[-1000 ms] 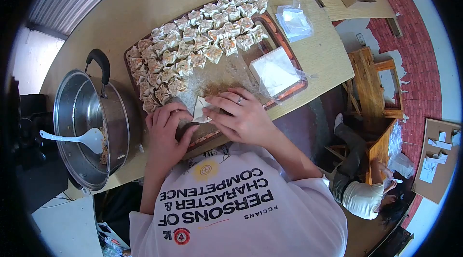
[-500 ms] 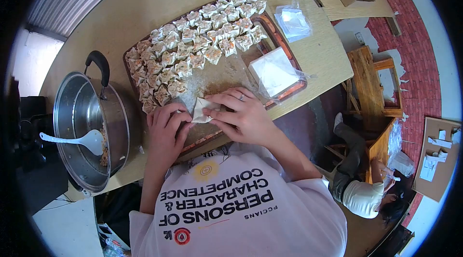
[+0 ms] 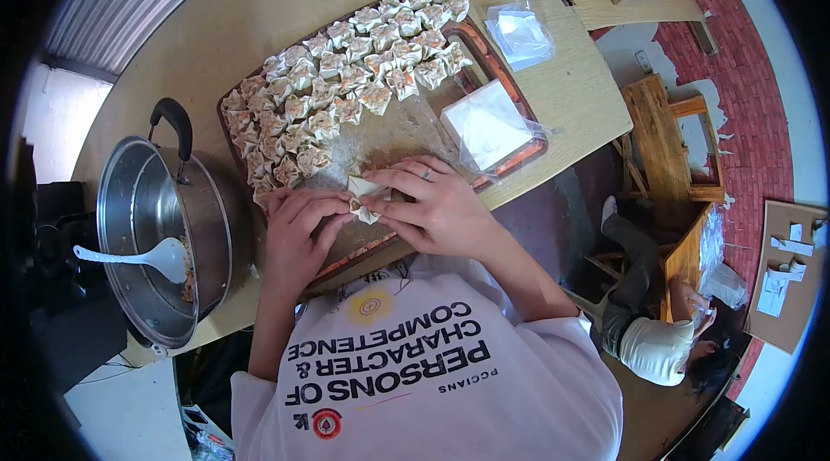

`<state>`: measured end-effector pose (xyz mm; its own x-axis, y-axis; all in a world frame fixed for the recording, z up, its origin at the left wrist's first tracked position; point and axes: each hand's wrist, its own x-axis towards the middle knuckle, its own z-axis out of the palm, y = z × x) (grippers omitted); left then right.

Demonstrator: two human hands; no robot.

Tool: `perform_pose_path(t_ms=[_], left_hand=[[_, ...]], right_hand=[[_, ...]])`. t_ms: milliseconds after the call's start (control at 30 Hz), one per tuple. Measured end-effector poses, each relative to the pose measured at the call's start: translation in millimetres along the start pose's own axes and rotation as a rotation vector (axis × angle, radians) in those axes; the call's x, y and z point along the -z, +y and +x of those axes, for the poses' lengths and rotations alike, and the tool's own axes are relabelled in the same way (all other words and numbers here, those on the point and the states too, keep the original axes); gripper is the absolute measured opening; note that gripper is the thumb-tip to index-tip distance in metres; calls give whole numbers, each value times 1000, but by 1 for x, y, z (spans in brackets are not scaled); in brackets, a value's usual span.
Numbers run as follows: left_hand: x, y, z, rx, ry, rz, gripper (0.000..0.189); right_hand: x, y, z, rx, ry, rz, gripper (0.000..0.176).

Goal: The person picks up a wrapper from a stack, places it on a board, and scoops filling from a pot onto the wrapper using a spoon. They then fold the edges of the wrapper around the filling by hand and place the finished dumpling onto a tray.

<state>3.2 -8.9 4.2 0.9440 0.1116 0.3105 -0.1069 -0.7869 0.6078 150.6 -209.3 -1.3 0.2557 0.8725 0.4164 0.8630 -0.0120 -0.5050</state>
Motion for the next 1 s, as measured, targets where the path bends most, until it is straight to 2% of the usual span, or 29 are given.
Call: perform_pose_path(t_ms=[167, 500, 1000], left_hand=[[-3, 6, -3, 101, 49, -78, 13], [-6, 6, -4, 25, 4, 10, 17], [-6, 22, -6, 118, 45, -79, 28]], right_hand=[[1, -2, 1, -6, -15, -22, 30], [2, 0, 5, 21, -48, -27, 23], [-4, -4, 5, -114, 21, 110, 24]])
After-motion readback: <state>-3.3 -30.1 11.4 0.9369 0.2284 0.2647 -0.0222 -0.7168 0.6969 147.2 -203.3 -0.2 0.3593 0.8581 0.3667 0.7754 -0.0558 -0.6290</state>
